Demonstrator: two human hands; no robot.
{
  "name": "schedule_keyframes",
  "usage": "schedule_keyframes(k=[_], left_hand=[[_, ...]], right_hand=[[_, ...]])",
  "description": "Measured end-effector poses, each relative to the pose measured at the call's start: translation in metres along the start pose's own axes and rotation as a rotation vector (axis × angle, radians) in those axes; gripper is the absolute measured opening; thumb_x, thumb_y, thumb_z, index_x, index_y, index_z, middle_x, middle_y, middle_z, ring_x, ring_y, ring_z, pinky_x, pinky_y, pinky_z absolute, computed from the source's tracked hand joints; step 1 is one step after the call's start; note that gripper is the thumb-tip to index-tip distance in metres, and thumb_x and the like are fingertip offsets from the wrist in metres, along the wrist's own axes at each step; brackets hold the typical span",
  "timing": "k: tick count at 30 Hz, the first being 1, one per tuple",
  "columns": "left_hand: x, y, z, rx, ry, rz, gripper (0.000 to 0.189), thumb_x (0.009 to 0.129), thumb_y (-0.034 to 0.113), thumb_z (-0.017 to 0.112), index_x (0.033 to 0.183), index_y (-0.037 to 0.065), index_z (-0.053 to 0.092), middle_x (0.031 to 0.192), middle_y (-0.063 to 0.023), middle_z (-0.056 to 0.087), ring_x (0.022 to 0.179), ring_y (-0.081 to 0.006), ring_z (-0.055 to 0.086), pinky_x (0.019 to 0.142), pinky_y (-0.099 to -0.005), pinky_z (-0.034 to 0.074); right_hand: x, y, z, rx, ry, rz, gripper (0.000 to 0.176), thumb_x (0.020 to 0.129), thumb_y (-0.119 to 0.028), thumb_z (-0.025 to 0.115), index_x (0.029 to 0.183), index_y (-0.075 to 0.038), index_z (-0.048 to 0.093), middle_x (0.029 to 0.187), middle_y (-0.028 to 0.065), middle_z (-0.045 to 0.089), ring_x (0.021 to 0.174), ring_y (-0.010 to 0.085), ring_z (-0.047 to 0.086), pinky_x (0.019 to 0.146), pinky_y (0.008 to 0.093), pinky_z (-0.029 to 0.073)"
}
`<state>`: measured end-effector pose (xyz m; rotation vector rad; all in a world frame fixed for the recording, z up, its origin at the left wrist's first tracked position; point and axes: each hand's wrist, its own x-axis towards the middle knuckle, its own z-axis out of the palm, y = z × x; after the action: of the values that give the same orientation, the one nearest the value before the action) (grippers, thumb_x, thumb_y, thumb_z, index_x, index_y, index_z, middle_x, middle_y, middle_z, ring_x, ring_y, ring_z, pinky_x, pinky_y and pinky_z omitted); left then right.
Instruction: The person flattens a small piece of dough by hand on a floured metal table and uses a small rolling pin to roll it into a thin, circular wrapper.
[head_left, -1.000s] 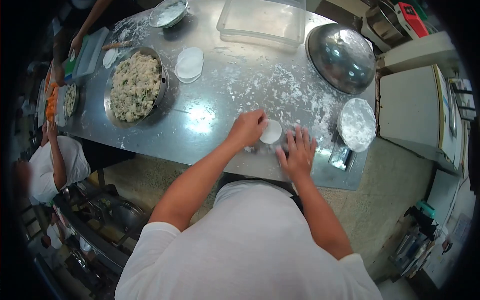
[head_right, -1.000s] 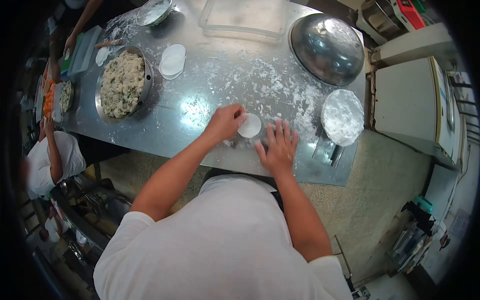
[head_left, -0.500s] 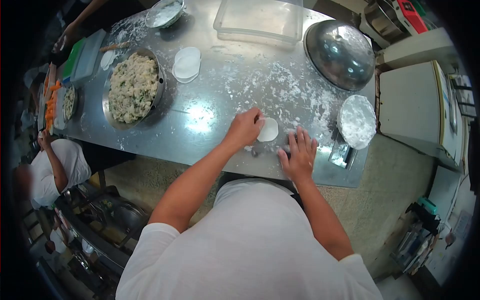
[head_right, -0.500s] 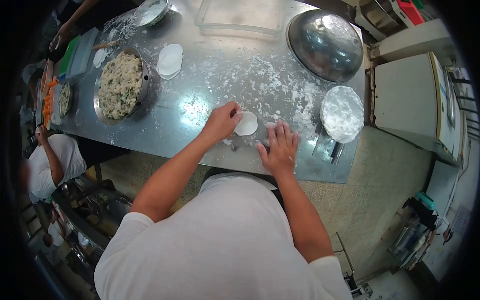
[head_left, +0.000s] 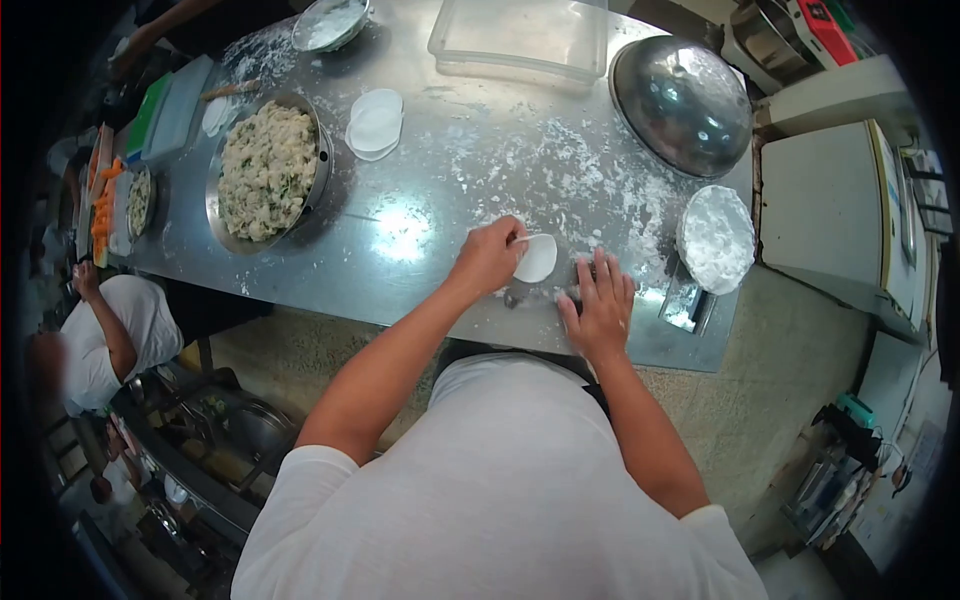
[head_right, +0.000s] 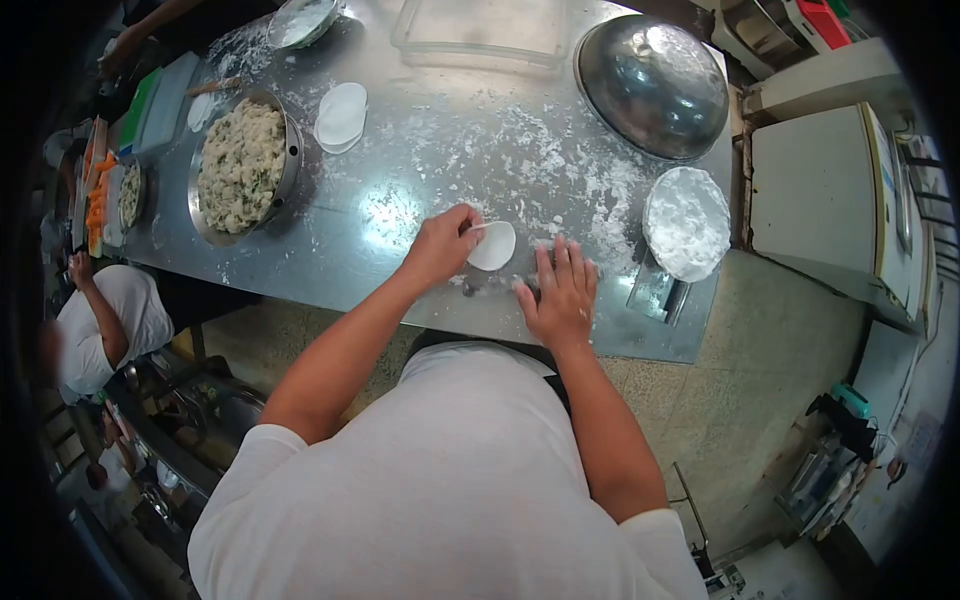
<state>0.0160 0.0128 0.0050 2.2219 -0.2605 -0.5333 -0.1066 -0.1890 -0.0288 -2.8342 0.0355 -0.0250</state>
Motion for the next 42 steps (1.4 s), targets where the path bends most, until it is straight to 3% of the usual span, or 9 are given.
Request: schedule_keyframes(k=[8,13,18,23,27,32,36,40,42], left_hand=[[0.008,0.021,-0.010,0.045,-0.054,0.055,0.033,0.091,0.013,0.072,0.122,0.003,0.065,0.102,-0.0194,0.074,0.097,-0.0351,0.072,0.087,-0.0395,0.055],[0.015,0.003,-0.004,0.142,0.012,0.234,0.027,0.090,0.012,0.071,0.115,0.003,0.066,0.098,-0.0214,0.073,0.091,-0.0378,0.071,0.081,-0.0448,0.055],[-0.005,-0.034,0.012,-0.442,-0.181,-0.150,0.023,0.093,0.008,0.068,0.115,0.002,0.065,0.090,-0.0142,0.072,0.080,-0.0229,0.066,0.076,-0.0332,0.053],[0.013,0.008,-0.004,-0.014,-0.007,0.113,0.025,0.094,0.011,0.069,0.117,0.002,0.065,0.096,-0.0164,0.074,0.090,-0.0294,0.072,0.080,-0.0388,0.055],[0.018,0.008,-0.006,0.163,-0.013,0.218,0.023,0.091,0.012,0.069,0.112,0.004,0.066,0.101,-0.0184,0.074,0.093,-0.0380,0.071,0.082,-0.0445,0.055],[-0.004,-0.035,0.010,-0.589,-0.211,-0.255,0.023,0.092,0.009,0.065,0.114,0.003,0.064,0.101,-0.0195,0.074,0.088,-0.0376,0.070,0.081,-0.0421,0.055],[0.001,0.003,-0.008,-0.307,-0.170,-0.168,0.027,0.093,0.006,0.065,0.119,0.002,0.061,0.097,-0.0155,0.072,0.088,-0.0280,0.070,0.079,-0.0355,0.054],[0.016,0.014,-0.010,0.046,-0.053,0.163,0.029,0.092,0.005,0.064,0.121,0.005,0.065,0.108,-0.0204,0.073,0.099,-0.0362,0.072,0.084,-0.0431,0.055],[0.016,0.011,-0.009,0.117,-0.095,0.176,0.023,0.091,0.007,0.063,0.113,0.004,0.067,0.108,-0.0218,0.072,0.099,-0.0444,0.067,0.086,-0.0499,0.053]], right_hand=[[0.114,-0.013,0.000,-0.072,0.159,0.088,0.071,0.096,-0.052,0.057,0.155,-0.015,0.045,0.164,0.0190,0.034,0.153,0.0391,0.027,0.123,0.0549,0.018],[0.033,-0.006,0.000,-0.057,0.030,0.040,0.069,0.095,-0.052,0.058,0.151,-0.012,0.051,0.163,0.0197,0.036,0.152,0.0393,0.029,0.123,0.0556,0.019],[0.008,0.000,0.002,-0.001,0.048,-0.015,0.068,0.092,-0.050,0.064,0.149,-0.012,0.054,0.161,0.0201,0.039,0.150,0.0397,0.032,0.121,0.0567,0.022],[0.108,-0.015,-0.005,-0.026,0.165,0.054,0.069,0.094,-0.049,0.061,0.152,-0.014,0.049,0.161,0.0212,0.038,0.150,0.0412,0.032,0.121,0.0571,0.022],[0.058,-0.009,-0.004,0.011,0.117,0.009,0.068,0.094,-0.050,0.061,0.151,-0.013,0.051,0.162,0.0200,0.037,0.151,0.0410,0.032,0.121,0.0580,0.022],[-0.010,0.003,0.003,0.016,0.062,-0.064,0.064,0.093,-0.050,0.062,0.145,-0.014,0.058,0.161,0.0198,0.039,0.150,0.0398,0.033,0.119,0.0569,0.025],[0.088,-0.016,-0.009,-0.042,0.024,0.024,0.068,0.095,-0.054,0.057,0.150,-0.014,0.052,0.163,0.0201,0.035,0.151,0.0400,0.031,0.120,0.0531,0.024],[0.100,-0.014,-0.001,-0.035,0.207,0.026,0.071,0.096,-0.052,0.057,0.155,-0.016,0.046,0.162,0.0216,0.036,0.150,0.0399,0.033,0.122,0.0542,0.021],[0.055,-0.010,-0.005,-0.028,0.039,0.017,0.069,0.095,-0.052,0.059,0.152,-0.015,0.050,0.163,0.0199,0.036,0.152,0.0393,0.030,0.122,0.0534,0.021]])
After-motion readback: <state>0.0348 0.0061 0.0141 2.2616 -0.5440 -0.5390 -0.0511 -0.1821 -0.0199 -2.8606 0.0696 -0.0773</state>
